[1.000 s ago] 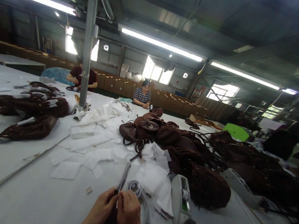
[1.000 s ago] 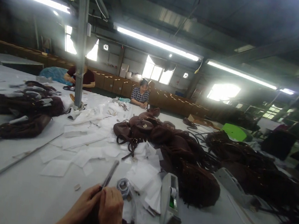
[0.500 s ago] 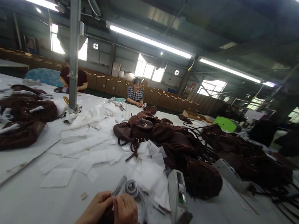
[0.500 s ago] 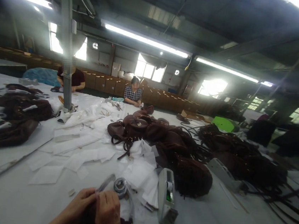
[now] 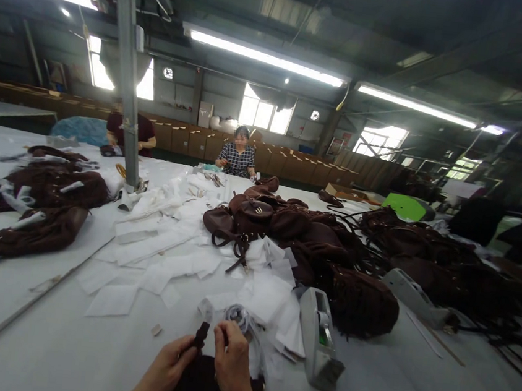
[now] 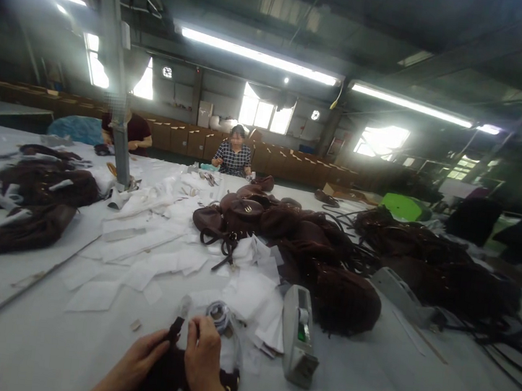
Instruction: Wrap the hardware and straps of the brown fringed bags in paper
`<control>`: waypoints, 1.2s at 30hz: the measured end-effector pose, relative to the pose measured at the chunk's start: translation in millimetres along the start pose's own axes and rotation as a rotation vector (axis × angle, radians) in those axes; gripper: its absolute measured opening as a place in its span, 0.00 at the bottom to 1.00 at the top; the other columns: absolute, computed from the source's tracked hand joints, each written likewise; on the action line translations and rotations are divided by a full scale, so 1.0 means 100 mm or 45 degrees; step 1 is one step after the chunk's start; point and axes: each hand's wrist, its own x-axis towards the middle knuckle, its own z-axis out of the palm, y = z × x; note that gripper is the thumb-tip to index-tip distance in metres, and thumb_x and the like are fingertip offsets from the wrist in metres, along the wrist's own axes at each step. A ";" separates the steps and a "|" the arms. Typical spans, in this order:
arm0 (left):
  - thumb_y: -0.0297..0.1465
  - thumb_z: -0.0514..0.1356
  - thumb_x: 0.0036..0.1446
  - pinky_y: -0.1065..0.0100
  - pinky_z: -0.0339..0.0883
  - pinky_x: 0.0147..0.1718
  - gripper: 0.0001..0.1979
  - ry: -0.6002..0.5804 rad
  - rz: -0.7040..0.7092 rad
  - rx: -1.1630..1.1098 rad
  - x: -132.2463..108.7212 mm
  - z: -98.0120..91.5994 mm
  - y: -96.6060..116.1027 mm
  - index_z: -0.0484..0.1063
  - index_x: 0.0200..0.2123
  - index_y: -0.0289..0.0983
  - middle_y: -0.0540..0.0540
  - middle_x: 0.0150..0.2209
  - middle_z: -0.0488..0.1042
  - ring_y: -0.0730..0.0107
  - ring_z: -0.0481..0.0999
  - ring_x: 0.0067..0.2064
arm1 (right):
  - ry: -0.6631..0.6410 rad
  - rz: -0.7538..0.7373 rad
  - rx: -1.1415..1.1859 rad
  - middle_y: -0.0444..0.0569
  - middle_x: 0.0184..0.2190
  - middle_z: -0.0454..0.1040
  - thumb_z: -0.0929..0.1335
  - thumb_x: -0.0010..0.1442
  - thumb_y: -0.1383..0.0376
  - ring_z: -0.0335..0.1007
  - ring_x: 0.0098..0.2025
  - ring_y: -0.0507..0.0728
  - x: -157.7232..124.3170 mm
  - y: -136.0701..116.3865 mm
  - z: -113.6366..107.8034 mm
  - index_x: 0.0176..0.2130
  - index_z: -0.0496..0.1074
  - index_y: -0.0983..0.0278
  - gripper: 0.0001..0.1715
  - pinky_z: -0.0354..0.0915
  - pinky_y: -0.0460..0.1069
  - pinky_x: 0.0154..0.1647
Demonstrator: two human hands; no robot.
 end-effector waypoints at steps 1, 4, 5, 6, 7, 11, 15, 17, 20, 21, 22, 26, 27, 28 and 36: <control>0.38 0.57 0.56 0.60 0.63 0.51 0.15 0.005 0.020 0.087 0.00 0.01 -0.02 0.76 0.43 0.38 0.44 0.41 0.79 0.56 0.74 0.46 | -0.008 -0.047 -0.039 0.46 0.27 0.71 0.59 0.66 0.68 0.69 0.29 0.54 -0.02 -0.01 0.01 0.30 0.67 0.62 0.13 0.61 0.46 0.29; 0.37 0.53 0.58 0.63 0.65 0.47 0.15 0.083 0.036 0.194 0.05 0.05 -0.03 0.75 0.42 0.37 0.45 0.38 0.79 0.57 0.74 0.43 | -0.056 -0.287 -0.192 0.47 0.26 0.71 0.57 0.66 0.68 0.68 0.30 0.55 -0.07 -0.05 0.06 0.30 0.66 0.62 0.15 0.60 0.48 0.32; 0.37 0.52 0.58 0.64 0.65 0.45 0.14 0.101 0.031 0.220 0.07 0.06 -0.02 0.74 0.40 0.37 0.45 0.37 0.79 0.58 0.74 0.42 | -0.064 -0.368 -0.241 0.47 0.26 0.70 0.57 0.66 0.69 0.67 0.29 0.56 -0.07 -0.06 0.06 0.29 0.66 0.62 0.16 0.60 0.49 0.32; 0.36 0.52 0.59 0.65 0.66 0.43 0.14 0.093 0.028 0.251 0.09 0.06 0.00 0.74 0.39 0.37 0.45 0.36 0.79 0.59 0.74 0.40 | -0.060 -0.420 -0.284 0.46 0.25 0.70 0.57 0.66 0.69 0.67 0.29 0.56 -0.06 -0.06 0.05 0.29 0.65 0.62 0.16 0.60 0.49 0.31; 0.37 0.51 0.59 0.66 0.65 0.41 0.14 0.067 0.028 0.294 0.10 0.06 0.02 0.74 0.37 0.37 0.46 0.35 0.78 0.61 0.74 0.38 | -0.042 -0.436 -0.315 0.46 0.24 0.70 0.57 0.66 0.69 0.66 0.28 0.56 -0.04 -0.06 0.03 0.28 0.65 0.62 0.16 0.59 0.49 0.31; 0.38 0.49 0.61 0.69 0.62 0.34 0.15 -0.071 0.041 0.510 0.11 0.06 0.11 0.73 0.33 0.39 0.47 0.30 0.77 0.63 0.73 0.32 | 0.039 -0.355 -0.342 0.46 0.25 0.69 0.57 0.66 0.71 0.67 0.28 0.54 0.06 -0.02 -0.10 0.28 0.65 0.62 0.16 0.59 0.48 0.31; 0.34 0.46 0.62 0.66 0.60 0.37 0.15 -0.007 0.045 0.810 0.07 0.13 0.13 0.72 0.37 0.40 0.44 0.33 0.78 0.59 0.75 0.36 | -0.036 -0.443 -0.391 0.46 0.25 0.69 0.58 0.66 0.71 0.66 0.29 0.55 0.02 0.02 -0.12 0.28 0.65 0.62 0.16 0.58 0.49 0.31; 0.31 0.45 0.62 0.62 0.59 0.38 0.16 -0.010 0.024 1.069 0.05 0.19 0.12 0.73 0.38 0.40 0.41 0.33 0.78 0.55 0.75 0.37 | -0.062 -0.481 -0.427 0.46 0.25 0.69 0.57 0.66 0.71 0.65 0.28 0.56 -0.03 0.05 -0.08 0.28 0.65 0.62 0.16 0.57 0.50 0.31; 0.27 0.46 0.60 0.58 0.58 0.40 0.16 -0.097 0.025 1.322 0.03 0.26 0.11 0.73 0.38 0.39 0.39 0.33 0.78 0.52 0.75 0.39 | -0.043 -0.433 -0.442 0.47 0.24 0.68 0.56 0.66 0.71 0.65 0.27 0.56 -0.05 0.09 -0.04 0.27 0.64 0.62 0.17 0.56 0.50 0.29; 0.26 0.46 0.60 0.58 0.58 0.41 0.15 -0.104 0.024 1.322 0.02 0.26 0.11 0.73 0.38 0.39 0.39 0.33 0.78 0.52 0.75 0.39 | -0.027 -0.414 -0.438 0.47 0.24 0.68 0.56 0.66 0.70 0.65 0.27 0.55 -0.03 0.09 -0.04 0.27 0.64 0.62 0.18 0.56 0.50 0.29; 0.27 0.46 0.60 0.58 0.58 0.41 0.15 -0.090 0.016 1.263 0.03 0.26 0.13 0.73 0.38 0.39 0.39 0.33 0.78 0.53 0.75 0.38 | -0.010 -0.411 -0.430 0.46 0.24 0.68 0.56 0.67 0.70 0.65 0.27 0.55 -0.01 0.08 -0.04 0.27 0.64 0.62 0.18 0.57 0.50 0.30; 0.35 0.45 0.63 0.66 0.62 0.36 0.15 0.044 0.003 0.632 0.06 0.18 0.32 0.70 0.33 0.39 0.43 0.32 0.77 0.60 0.74 0.35 | 0.005 -0.534 -0.346 0.46 0.24 0.69 0.58 0.66 0.71 0.65 0.28 0.56 0.14 -0.11 -0.11 0.28 0.65 0.62 0.16 0.58 0.50 0.32; 0.37 0.46 0.63 0.68 0.62 0.35 0.15 0.063 0.020 0.495 0.07 0.16 0.39 0.69 0.32 0.39 0.44 0.32 0.76 0.61 0.74 0.35 | 0.007 -0.554 -0.324 0.46 0.24 0.69 0.58 0.66 0.71 0.65 0.28 0.56 0.19 -0.18 -0.14 0.29 0.66 0.61 0.15 0.58 0.50 0.32; 0.39 0.47 0.63 0.69 0.63 0.34 0.16 0.077 0.040 0.399 0.09 0.14 0.45 0.69 0.31 0.39 0.45 0.31 0.75 0.62 0.73 0.34 | 0.009 -0.575 -0.306 0.46 0.24 0.69 0.59 0.66 0.71 0.65 0.29 0.56 0.22 -0.25 -0.16 0.30 0.66 0.61 0.14 0.58 0.50 0.33; 0.38 0.52 0.59 0.67 0.65 0.36 0.14 0.119 0.023 0.280 0.13 -0.02 0.17 0.72 0.29 0.37 0.47 0.29 0.75 0.63 0.72 0.33 | -0.075 -0.676 -0.302 0.45 0.24 0.69 0.57 0.66 0.72 0.65 0.27 0.55 0.13 -0.10 -0.02 0.29 0.64 0.61 0.16 0.57 0.49 0.29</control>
